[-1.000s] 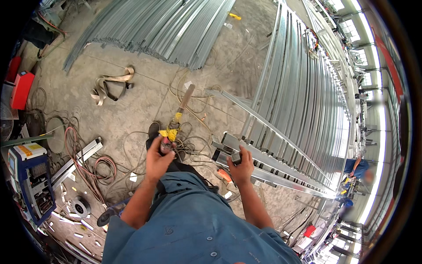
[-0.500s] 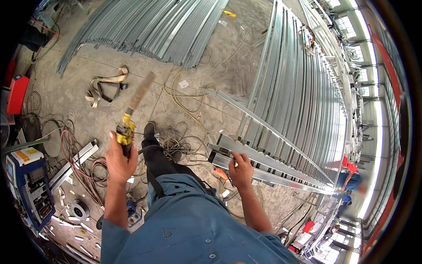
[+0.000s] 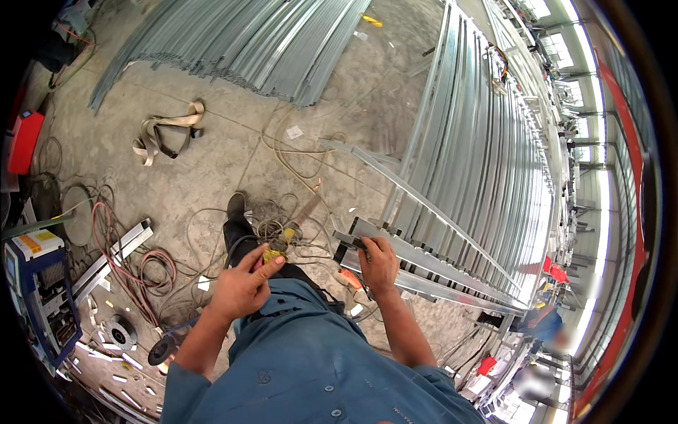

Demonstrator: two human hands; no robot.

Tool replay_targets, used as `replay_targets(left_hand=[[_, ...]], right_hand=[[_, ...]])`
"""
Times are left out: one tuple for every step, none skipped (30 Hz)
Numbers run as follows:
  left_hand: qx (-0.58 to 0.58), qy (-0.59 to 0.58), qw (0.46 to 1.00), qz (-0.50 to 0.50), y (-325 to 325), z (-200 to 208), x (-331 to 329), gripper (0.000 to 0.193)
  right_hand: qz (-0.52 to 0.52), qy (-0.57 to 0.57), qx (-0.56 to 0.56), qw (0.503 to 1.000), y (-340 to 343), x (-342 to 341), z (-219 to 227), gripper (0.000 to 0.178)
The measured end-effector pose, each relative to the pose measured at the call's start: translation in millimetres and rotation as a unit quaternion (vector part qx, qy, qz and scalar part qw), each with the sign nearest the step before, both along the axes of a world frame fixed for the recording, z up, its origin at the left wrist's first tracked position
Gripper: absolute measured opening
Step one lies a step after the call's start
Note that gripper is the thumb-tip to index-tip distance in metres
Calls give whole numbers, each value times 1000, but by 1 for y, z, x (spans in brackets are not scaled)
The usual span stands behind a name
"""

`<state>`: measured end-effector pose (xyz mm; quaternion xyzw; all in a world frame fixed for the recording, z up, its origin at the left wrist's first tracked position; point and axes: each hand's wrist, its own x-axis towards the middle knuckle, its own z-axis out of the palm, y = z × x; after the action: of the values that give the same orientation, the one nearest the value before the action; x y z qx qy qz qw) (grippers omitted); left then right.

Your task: The person welds metal frame components using a welding torch, then uses an angle grinder to smooth the welded joints. The person handles metal bars and welding equipment throughout the process.

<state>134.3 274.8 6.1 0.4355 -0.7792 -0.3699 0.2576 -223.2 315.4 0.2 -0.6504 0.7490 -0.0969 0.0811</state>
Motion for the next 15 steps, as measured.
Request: replay_targets(left_hand=[[28,9,999,-13,5,-2,-3,71],[82,25,996,-33,7,-2,-5,71],[136,41,988,-53,9,-2,-6,72],[189,56,978,-73,9,-3,-8,73],[254,57,962,-83,5,4,-11,71],[261,73,958,-90,6,1,-12,72],[269,88,954,-97,9,-7,-13,73],[277,104,950,-104,10,-13,-15,74],[271,117,949,-106,12,-18,-16,75],[267,129,949,-110,13,-22,-18,76],[263,141,948,-113,14,-25,-18,76],[271,142,945,-114,15,-27,-19,77],[279,145,942,-116,14,-28,-19,77],[286,147,939,-117,14,-29,-20,78],[287,150,939,-117,14,-30,-21,78]], right_hand=[[-3,-3,1,1000,0,0,-1,29],[-7,-5,1,1000,0,0,-2,29],[-5,-7,-1,1000,0,0,-1,28],[-3,-9,-2,1000,-1,0,-1,28],[-1,-12,-4,1000,-2,0,0,28],[2,-13,-3,1000,-2,0,0,28],[5,-15,-2,1000,-2,0,1,28],[7,-16,-1,1000,-3,-1,1,29],[8,-16,-4,1000,-3,-1,1,28],[8,-16,-5,1000,-3,0,1,28],[8,-16,-7,1000,-2,1,1,28],[4,-16,-5,1000,-2,1,0,28],[1,-16,-4,1000,-2,1,-2,28],[-2,-16,-3,1000,-2,0,-3,28],[-3,-16,-2,1000,-2,0,-4,28]])
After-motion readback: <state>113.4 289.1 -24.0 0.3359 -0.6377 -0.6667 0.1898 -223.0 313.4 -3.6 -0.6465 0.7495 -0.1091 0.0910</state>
